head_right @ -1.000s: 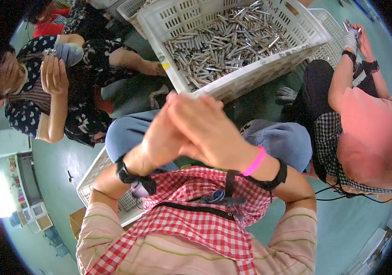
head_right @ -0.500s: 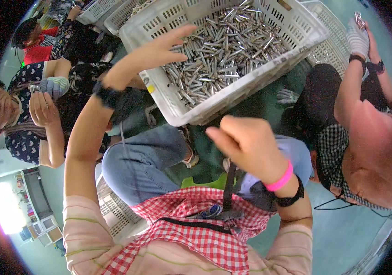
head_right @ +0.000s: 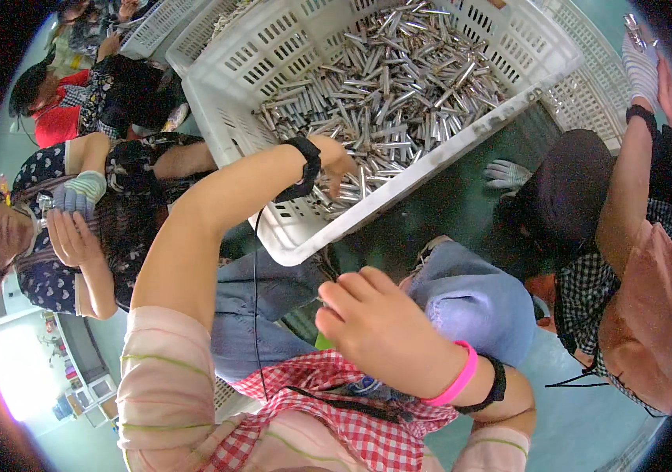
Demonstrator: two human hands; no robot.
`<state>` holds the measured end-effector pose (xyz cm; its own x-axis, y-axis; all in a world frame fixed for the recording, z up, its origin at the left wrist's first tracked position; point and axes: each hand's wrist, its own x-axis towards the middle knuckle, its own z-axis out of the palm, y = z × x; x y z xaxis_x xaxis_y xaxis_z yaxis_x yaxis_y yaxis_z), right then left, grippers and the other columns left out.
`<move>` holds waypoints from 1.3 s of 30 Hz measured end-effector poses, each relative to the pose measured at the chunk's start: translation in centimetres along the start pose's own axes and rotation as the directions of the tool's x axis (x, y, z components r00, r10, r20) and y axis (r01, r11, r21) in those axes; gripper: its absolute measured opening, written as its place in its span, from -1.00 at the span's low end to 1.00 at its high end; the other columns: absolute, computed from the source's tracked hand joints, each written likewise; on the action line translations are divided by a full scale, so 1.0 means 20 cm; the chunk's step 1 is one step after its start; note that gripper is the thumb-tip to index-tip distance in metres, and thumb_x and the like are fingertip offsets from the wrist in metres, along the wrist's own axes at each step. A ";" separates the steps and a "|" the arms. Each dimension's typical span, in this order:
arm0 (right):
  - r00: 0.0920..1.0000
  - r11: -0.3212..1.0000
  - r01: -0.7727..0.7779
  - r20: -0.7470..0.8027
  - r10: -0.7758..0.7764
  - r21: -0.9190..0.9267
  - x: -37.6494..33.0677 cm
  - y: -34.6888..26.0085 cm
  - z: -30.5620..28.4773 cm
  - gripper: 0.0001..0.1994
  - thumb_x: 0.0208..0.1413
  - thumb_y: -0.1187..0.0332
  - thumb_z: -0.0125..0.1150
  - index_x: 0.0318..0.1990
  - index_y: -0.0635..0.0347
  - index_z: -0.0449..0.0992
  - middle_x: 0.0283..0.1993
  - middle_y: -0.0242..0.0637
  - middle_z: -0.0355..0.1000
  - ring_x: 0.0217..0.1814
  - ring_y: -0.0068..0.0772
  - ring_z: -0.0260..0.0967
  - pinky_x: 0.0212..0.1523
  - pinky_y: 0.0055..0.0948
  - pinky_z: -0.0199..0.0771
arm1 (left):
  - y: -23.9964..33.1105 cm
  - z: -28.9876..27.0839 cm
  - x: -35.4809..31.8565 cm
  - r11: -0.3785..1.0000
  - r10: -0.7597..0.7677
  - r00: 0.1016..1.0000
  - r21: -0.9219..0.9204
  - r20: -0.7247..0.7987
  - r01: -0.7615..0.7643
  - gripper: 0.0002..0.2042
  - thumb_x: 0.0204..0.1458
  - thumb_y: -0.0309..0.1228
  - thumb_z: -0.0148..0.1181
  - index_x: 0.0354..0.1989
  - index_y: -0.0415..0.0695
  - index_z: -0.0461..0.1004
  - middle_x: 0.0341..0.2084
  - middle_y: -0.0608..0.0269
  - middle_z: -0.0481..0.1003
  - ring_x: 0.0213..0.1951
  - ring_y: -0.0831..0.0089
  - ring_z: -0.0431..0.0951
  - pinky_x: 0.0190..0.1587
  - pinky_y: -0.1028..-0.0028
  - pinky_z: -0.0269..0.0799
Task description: The person assembles small metal tubes and circular components by hand, inserting pieces into each other and placing finished items into a basket.
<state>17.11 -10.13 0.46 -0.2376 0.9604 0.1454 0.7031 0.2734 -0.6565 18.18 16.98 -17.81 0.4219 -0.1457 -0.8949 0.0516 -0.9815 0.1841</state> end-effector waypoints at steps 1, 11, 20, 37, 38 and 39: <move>0.999 1.000 0.011 0.040 -0.011 -0.001 0.00 -0.01 -0.01 -0.76 -0.29 0.42 0.12 -0.35 0.22 0.37 -0.18 -0.23 0.29 -0.14 -0.25 0.26 -0.12 -0.29 0.26 | 0.00 0.03 0.07 1.000 0.005 0.989 0.009 0.150 -0.006 -0.17 -0.38 -0.06 0.34 0.16 -0.05 0.16 -0.04 0.04 0.38 -0.02 0.13 0.39 -0.03 0.25 0.31; 0.996 1.000 0.018 0.082 -0.016 -0.024 0.00 -0.02 0.02 -0.78 -0.27 0.39 0.12 -0.37 0.20 0.37 -0.23 -0.26 0.32 -0.19 -0.32 0.27 -0.15 -0.39 0.26 | 0.13 0.34 0.29 0.998 -0.065 0.968 -0.008 -0.244 0.065 -0.73 -0.14 -0.37 -0.01 -0.29 -0.18 0.53 -0.25 -0.04 0.49 -0.18 0.11 0.49 -0.13 0.27 0.39; 0.993 0.992 0.042 -0.108 -0.054 -0.117 0.01 0.06 0.08 -0.94 -0.25 0.38 0.05 -0.55 0.11 0.35 -0.47 -0.36 0.27 -0.34 -0.40 0.28 -0.28 -0.48 0.23 | 0.15 0.05 -0.01 0.748 -0.402 0.912 -0.602 -0.077 0.279 -0.69 -0.02 -0.37 -0.06 -0.08 -0.18 0.33 -0.32 -0.02 0.49 -0.24 0.07 0.50 -0.23 0.22 0.40; 0.945 0.991 -0.065 -0.327 0.024 -0.115 0.13 0.09 0.06 -0.87 -0.14 0.46 0.05 -0.37 0.17 0.45 -0.42 -0.19 0.38 -0.31 -0.14 0.37 -0.30 -0.29 0.39 | 0.17 -0.07 -0.99 0.869 -0.377 0.304 -0.448 -0.875 -0.211 -0.62 -0.31 -0.15 0.31 -0.54 -0.24 0.40 -0.66 0.17 0.39 -0.55 0.43 0.39 -0.47 0.43 0.28; 0.944 0.990 -0.057 -0.329 0.011 -0.132 0.14 0.08 0.05 -0.87 -0.14 0.46 0.05 -0.37 0.17 0.45 -0.42 -0.19 0.38 -0.31 -0.14 0.37 -0.30 -0.29 0.39 | 0.23 -0.04 -1.04 0.807 -0.432 0.269 -0.502 -0.861 -0.311 -0.62 -0.31 -0.15 0.31 -0.53 -0.25 0.42 -0.66 0.20 0.39 -0.54 0.50 0.38 -0.48 0.47 0.27; 0.897 0.997 -0.060 -0.440 0.033 -0.046 0.15 0.07 0.03 -0.85 -0.12 0.49 0.04 -0.33 0.18 0.44 -0.39 -0.18 0.38 -0.30 -0.12 0.36 -0.29 -0.28 0.38 | 0.26 -0.02 -1.06 0.788 -0.413 0.290 -0.498 -0.863 -0.361 -0.64 -0.22 -0.16 0.29 -0.44 -0.24 0.45 -0.61 0.29 0.44 -0.53 0.59 0.38 -0.48 0.55 0.27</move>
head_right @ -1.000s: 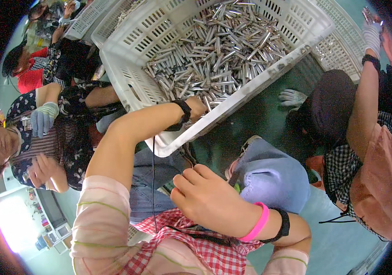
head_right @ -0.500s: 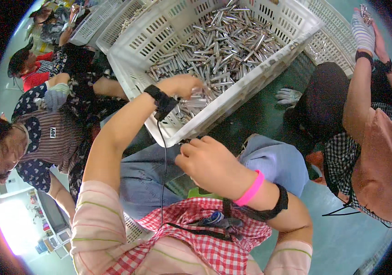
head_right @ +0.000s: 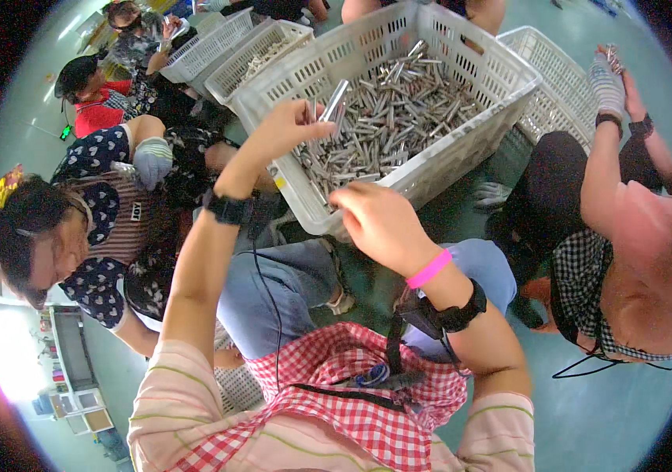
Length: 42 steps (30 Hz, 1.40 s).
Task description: The person assembles small metal tubes and circular components by hand, inserting pieces into each other and placing finished items into a basket.
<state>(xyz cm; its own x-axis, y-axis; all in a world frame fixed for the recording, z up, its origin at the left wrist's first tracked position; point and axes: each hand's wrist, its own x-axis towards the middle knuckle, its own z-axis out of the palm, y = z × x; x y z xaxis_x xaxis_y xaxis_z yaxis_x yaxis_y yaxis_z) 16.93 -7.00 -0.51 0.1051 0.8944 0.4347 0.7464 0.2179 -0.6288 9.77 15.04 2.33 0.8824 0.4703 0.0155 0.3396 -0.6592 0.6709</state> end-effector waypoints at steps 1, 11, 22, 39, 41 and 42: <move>0.993 0.996 -0.029 -0.115 0.038 0.080 0.02 -0.01 -0.01 -0.83 -0.10 0.52 0.03 -0.30 0.20 0.43 -0.36 -0.16 0.38 -0.29 -0.10 0.36 -0.28 -0.28 0.37 | 0.02 0.01 -0.05 1.000 0.018 1.000 -0.003 -0.016 -0.018 -0.64 -0.22 -0.16 0.29 -0.44 -0.24 0.45 -0.61 0.29 0.44 -0.53 0.59 0.38 -0.48 0.55 0.27; 0.900 0.996 -0.062 -0.436 0.026 -0.067 0.26 -0.09 -0.26 -0.85 -0.04 0.49 0.07 -0.27 0.29 0.42 -0.27 -0.11 0.36 -0.17 -0.09 0.32 -0.11 -0.33 0.29 | 0.22 0.00 -0.33 0.655 0.081 0.996 -0.755 0.028 -0.032 -0.73 0.01 -0.27 0.11 -0.17 -0.15 0.43 -0.48 0.43 0.45 -0.48 0.75 0.31 -0.47 0.74 0.11; 0.940 0.943 -0.187 -0.227 0.253 0.276 0.26 0.05 -0.08 -0.90 0.07 0.45 0.05 -0.31 0.29 0.33 -0.52 -0.33 0.30 -0.50 -0.62 0.19 -0.46 -0.55 0.24 | 0.22 0.10 -0.35 0.667 0.179 0.982 -0.741 0.053 -0.082 -0.71 0.09 -0.18 0.02 -0.29 -0.20 0.36 -0.57 0.36 0.42 -0.46 0.66 0.37 -0.39 0.66 0.22; 0.979 0.678 -0.096 -0.055 0.198 0.728 0.16 -0.05 -0.12 -0.74 0.22 0.22 -0.15 -0.13 0.22 0.30 -0.43 -0.47 0.16 -0.45 -0.68 0.07 -0.39 -0.66 0.15 | 0.23 0.08 -0.42 0.153 0.081 0.995 -0.986 -0.057 -0.069 -0.82 0.11 -0.26 -0.01 -0.39 -0.10 0.29 -0.68 0.46 0.26 -0.67 0.74 0.15 -0.65 0.70 0.01; 0.980 0.856 -0.126 -0.073 0.186 0.501 0.14 -0.07 -0.13 -0.75 0.22 0.28 -0.14 -0.08 0.24 0.29 -0.35 -0.47 0.17 -0.37 -0.67 0.08 -0.27 -0.67 0.16 | 0.28 0.08 -0.45 0.413 -0.003 0.987 -0.899 -0.159 -0.144 -0.85 0.05 -0.33 0.10 -0.37 -0.15 0.38 -0.63 0.51 0.27 -0.61 0.78 0.19 -0.60 0.71 0.05; 0.979 0.834 -0.126 -0.069 0.192 0.538 0.14 -0.07 -0.12 -0.79 0.20 0.34 -0.10 -0.10 0.26 0.29 -0.32 -0.47 0.19 -0.34 -0.66 0.12 -0.25 -0.63 0.19 | 0.30 0.08 -0.46 0.421 -0.024 0.984 -0.895 -0.177 -0.151 -0.88 0.01 -0.38 0.15 -0.36 -0.15 0.43 -0.62 0.55 0.27 -0.60 0.81 0.17 -0.59 0.72 0.03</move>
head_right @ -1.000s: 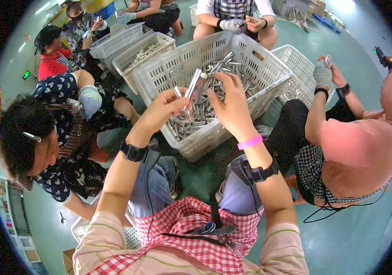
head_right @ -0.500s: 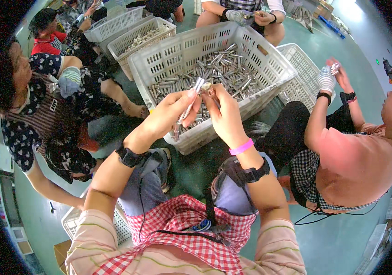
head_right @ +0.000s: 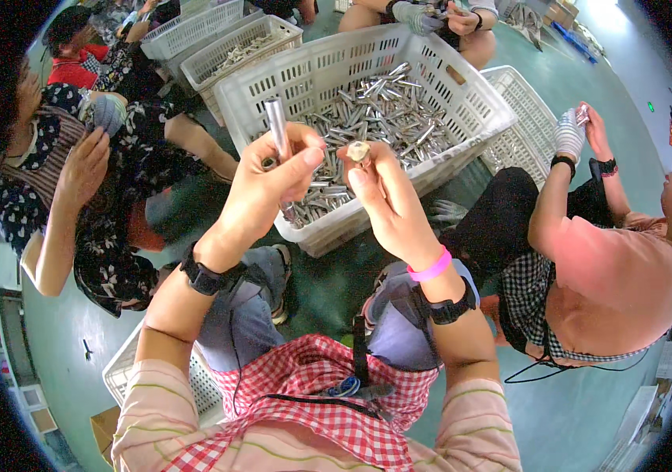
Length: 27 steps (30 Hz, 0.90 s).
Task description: The person assembles small metal tubes and circular components by hand, inserting pieces into each other and placing finished items into a basket.
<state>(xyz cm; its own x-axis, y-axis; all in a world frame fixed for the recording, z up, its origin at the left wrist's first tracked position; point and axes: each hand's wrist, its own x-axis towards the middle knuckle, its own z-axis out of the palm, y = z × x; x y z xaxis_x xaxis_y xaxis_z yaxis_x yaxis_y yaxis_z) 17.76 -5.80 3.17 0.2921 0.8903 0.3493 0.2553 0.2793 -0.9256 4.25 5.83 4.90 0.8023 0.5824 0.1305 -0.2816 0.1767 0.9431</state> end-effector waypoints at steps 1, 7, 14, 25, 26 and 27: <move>1.000 1.000 -0.002 0.003 0.002 0.003 0.00 0.01 0.01 -0.79 0.20 0.34 -0.10 -0.10 0.26 0.29 -0.32 -0.47 0.19 -0.34 -0.66 0.12 -0.25 -0.63 0.19 | -0.01 0.00 0.00 1.000 -0.002 1.000 0.001 -0.004 0.002 -0.88 0.01 -0.38 0.15 -0.36 -0.15 0.43 -0.62 0.55 0.27 -0.60 0.81 0.17 -0.59 0.72 0.03; 0.984 0.956 0.176 0.014 -0.178 -0.234 0.02 0.02 0.03 -0.82 0.14 0.44 -0.05 -0.13 0.28 0.29 -0.33 -0.31 0.25 -0.26 -0.50 0.23 -0.20 -0.52 0.24 | -0.03 -0.01 -0.02 1.000 0.016 0.995 0.010 0.102 -0.017 -0.86 0.03 -0.40 0.12 -0.34 -0.20 0.39 -0.54 0.33 0.43 -0.69 0.76 0.15 -0.66 0.71 0.02; 0.956 0.870 0.266 -0.006 -0.294 -0.415 0.05 0.04 0.01 -0.79 0.05 0.51 0.01 -0.13 0.27 0.32 -0.36 -0.20 0.26 -0.32 -0.28 0.28 -0.28 -0.45 0.29 | -0.03 -0.02 -0.01 0.999 -0.017 0.988 -0.031 0.152 0.022 -0.88 0.03 -0.42 0.10 -0.33 -0.21 0.38 -0.51 0.27 0.44 -0.69 0.77 0.15 -0.65 0.72 0.02; 0.931 0.788 0.292 -0.029 -0.364 -0.543 0.06 0.00 -0.01 -0.76 -0.03 0.57 0.07 -0.15 0.20 0.42 -0.37 -0.22 0.30 -0.38 -0.29 0.31 -0.37 -0.44 0.33 | -0.02 -0.04 0.00 0.950 -0.108 0.965 -0.262 0.237 0.171 -0.87 0.01 -0.42 0.12 -0.36 -0.21 0.39 -0.49 0.31 0.41 -0.65 0.79 0.14 -0.63 0.75 0.01; 0.928 0.781 0.297 -0.026 -0.372 -0.550 0.06 0.00 -0.01 -0.76 -0.04 0.56 0.08 -0.16 0.21 0.42 -0.37 -0.22 0.30 -0.38 -0.29 0.32 -0.37 -0.44 0.33 | -0.02 -0.04 0.00 0.950 -0.108 0.965 -0.262 0.237 0.171 -0.87 0.01 -0.42 0.12 -0.36 -0.21 0.39 -0.49 0.31 0.41 -0.65 0.79 0.14 -0.63 0.75 0.01; 0.925 0.774 0.303 -0.022 -0.379 -0.556 0.06 0.00 -0.02 -0.76 -0.04 0.56 0.08 -0.16 0.21 0.43 -0.38 -0.21 0.30 -0.38 -0.28 0.32 -0.37 -0.44 0.33 | -0.02 -0.04 0.00 0.952 -0.116 0.964 -0.251 0.238 0.177 -0.87 0.01 -0.41 0.12 -0.36 -0.21 0.39 -0.50 0.33 0.40 -0.65 0.79 0.13 -0.62 0.74 0.01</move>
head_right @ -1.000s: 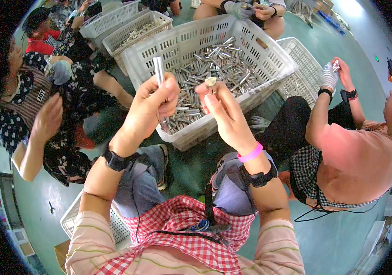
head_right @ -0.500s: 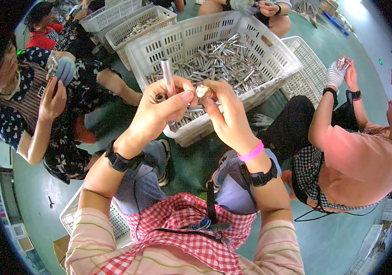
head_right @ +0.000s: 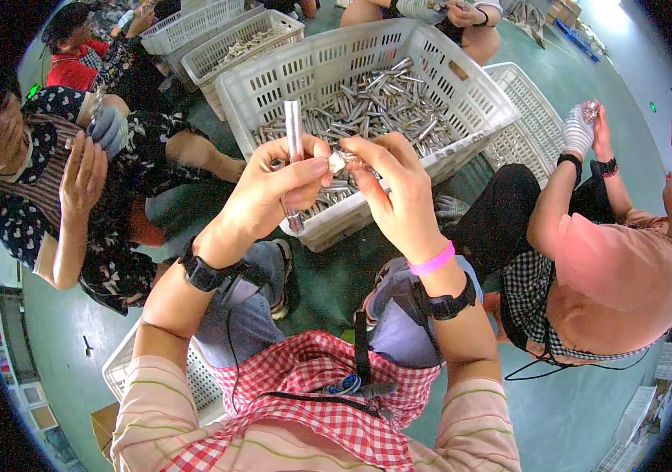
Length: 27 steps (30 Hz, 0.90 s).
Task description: The person assembles small metal tubes and circular components by hand, inserting pieces into each other and placing finished items into a basket.
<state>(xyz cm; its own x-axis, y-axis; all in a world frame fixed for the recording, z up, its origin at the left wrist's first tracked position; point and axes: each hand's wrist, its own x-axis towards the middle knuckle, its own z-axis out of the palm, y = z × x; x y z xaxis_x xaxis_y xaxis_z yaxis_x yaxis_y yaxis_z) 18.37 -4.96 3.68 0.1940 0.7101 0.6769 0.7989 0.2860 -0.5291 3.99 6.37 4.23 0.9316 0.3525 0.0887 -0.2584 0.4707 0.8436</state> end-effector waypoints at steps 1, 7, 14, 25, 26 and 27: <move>1.000 1.000 0.000 0.000 0.000 -0.001 0.00 0.00 0.00 -0.76 -0.04 0.56 0.08 -0.16 0.21 0.43 -0.38 -0.21 0.30 -0.38 -0.28 0.32 -0.37 -0.44 0.33 | 0.00 0.00 0.00 1.000 -0.008 1.000 0.009 -0.002 0.008 -0.86 0.01 -0.40 0.13 -0.36 -0.20 0.39 -0.51 0.34 0.39 -0.65 0.78 0.13 -0.62 0.74 0.01; 0.968 0.874 -0.250 0.098 0.230 0.417 -0.06 -0.02 0.04 -0.79 -0.02 0.44 0.15 -0.21 0.31 0.41 -0.34 -0.31 0.35 -0.30 -0.44 0.33 -0.30 -0.48 0.30 | -0.02 0.02 -0.01 0.999 -0.040 0.999 -0.011 -0.018 0.039 -0.87 0.00 -0.40 0.12 -0.39 -0.15 0.31 -0.64 0.48 0.24 -0.69 0.78 0.08 -0.65 0.72 -0.05; 0.862 0.582 -0.493 0.275 0.426 0.646 -0.07 0.00 0.05 -0.44 0.14 -0.15 -0.28 -0.34 0.23 0.41 -0.44 -0.45 0.26 -0.37 -0.61 0.08 -0.33 -0.61 0.08 | -0.03 0.04 0.00 0.995 -0.021 1.000 0.097 0.003 0.020 -0.85 -0.02 -0.37 0.13 -0.42 -0.14 0.31 -0.66 0.52 0.21 -0.68 0.78 0.07 -0.65 0.70 -0.06; 0.857 0.483 -0.473 0.258 0.446 0.737 -0.10 0.01 0.08 -0.66 0.07 0.07 0.10 -0.44 0.21 0.41 -0.48 -0.50 0.29 -0.39 -0.69 0.16 -0.33 -0.65 0.14 | -0.06 0.05 -0.02 0.899 0.126 0.984 0.435 -0.125 -0.060 -0.85 -0.04 -0.35 0.14 -0.42 -0.15 0.36 -0.63 0.52 0.26 -0.63 0.78 0.13 -0.59 0.71 0.02; 0.856 0.483 -0.474 0.258 0.447 0.736 -0.10 0.01 0.08 -0.66 0.07 0.07 0.10 -0.44 0.21 0.41 -0.48 -0.50 0.29 -0.39 -0.69 0.16 -0.33 -0.65 0.14 | -0.05 0.06 -0.02 0.899 0.126 0.984 0.433 -0.125 -0.060 -0.85 -0.04 -0.35 0.14 -0.42 -0.15 0.36 -0.63 0.52 0.26 -0.63 0.78 0.13 -0.59 0.71 0.02; 0.865 0.491 -0.447 0.220 0.452 0.748 -0.10 0.01 0.08 -0.68 0.06 0.10 0.12 -0.41 0.22 0.42 -0.46 -0.49 0.31 -0.39 -0.69 0.17 -0.32 -0.66 0.15 | -0.04 0.07 -0.02 0.911 0.101 0.985 0.411 -0.143 -0.034 -0.85 -0.03 -0.35 0.15 -0.41 -0.15 0.36 -0.63 0.52 0.26 -0.63 0.78 0.13 -0.59 0.71 0.02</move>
<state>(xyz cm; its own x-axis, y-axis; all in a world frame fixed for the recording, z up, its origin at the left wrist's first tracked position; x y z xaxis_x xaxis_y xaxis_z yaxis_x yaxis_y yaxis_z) 17.08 -5.32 1.34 0.4032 0.8848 0.2337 -0.1207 0.3045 -0.9448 4.09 4.77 4.30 0.8546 0.5101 0.0970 -0.1617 0.0839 0.9833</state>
